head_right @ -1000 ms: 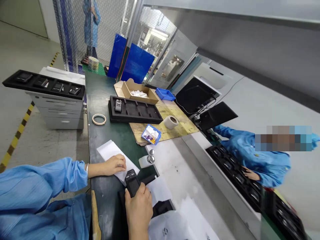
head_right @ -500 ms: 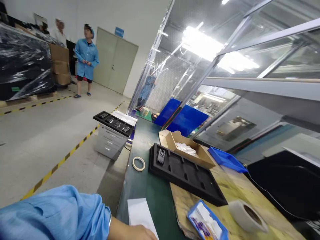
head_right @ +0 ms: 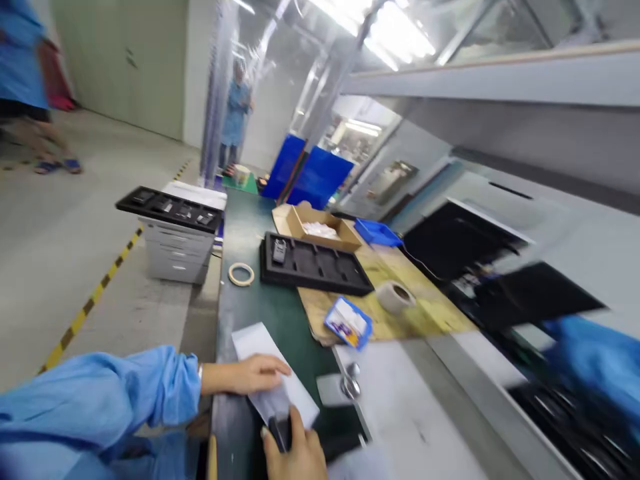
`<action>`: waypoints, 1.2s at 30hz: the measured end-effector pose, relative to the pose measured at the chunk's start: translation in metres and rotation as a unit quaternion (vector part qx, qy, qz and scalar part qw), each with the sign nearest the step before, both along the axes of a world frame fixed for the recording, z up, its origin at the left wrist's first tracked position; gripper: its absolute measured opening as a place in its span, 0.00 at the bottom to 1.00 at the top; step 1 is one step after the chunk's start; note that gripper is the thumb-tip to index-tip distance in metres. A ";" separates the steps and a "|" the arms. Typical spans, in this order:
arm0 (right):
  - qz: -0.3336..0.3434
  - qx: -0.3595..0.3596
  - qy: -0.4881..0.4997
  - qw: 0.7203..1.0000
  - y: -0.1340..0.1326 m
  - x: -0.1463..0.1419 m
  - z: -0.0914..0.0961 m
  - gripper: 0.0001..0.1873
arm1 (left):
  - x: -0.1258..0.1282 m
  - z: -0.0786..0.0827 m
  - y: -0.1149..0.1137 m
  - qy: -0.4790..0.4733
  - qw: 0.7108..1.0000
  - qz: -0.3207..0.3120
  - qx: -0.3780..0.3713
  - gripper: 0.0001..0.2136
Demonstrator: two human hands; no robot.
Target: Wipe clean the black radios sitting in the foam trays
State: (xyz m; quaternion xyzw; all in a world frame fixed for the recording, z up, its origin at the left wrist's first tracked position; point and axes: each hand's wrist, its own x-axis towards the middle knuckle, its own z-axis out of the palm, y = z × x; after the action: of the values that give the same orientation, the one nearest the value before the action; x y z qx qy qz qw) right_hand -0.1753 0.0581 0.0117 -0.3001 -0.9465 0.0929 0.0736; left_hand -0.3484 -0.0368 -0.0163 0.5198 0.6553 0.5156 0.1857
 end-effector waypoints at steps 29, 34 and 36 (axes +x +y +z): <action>-0.050 -0.017 -0.070 0.996 -0.025 0.006 0.046 0.31 | 0.036 0.090 -0.005 0.251 0.932 -0.034 -0.260 0.08; -0.054 -0.001 -0.064 0.996 -0.025 0.006 0.049 0.29 | 0.029 0.084 -0.014 0.256 0.935 -0.039 -0.241 0.11; -0.056 0.002 -0.070 0.996 -0.026 0.004 0.051 0.28 | 0.028 0.081 -0.015 0.264 0.934 -0.045 -0.237 0.11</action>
State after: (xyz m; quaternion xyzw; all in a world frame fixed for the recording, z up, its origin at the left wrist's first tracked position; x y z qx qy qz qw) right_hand -0.1713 0.0323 0.0624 -0.3584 -0.9312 0.0653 0.0124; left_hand -0.3207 -0.0513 0.0647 0.6073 0.7596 0.1803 0.1471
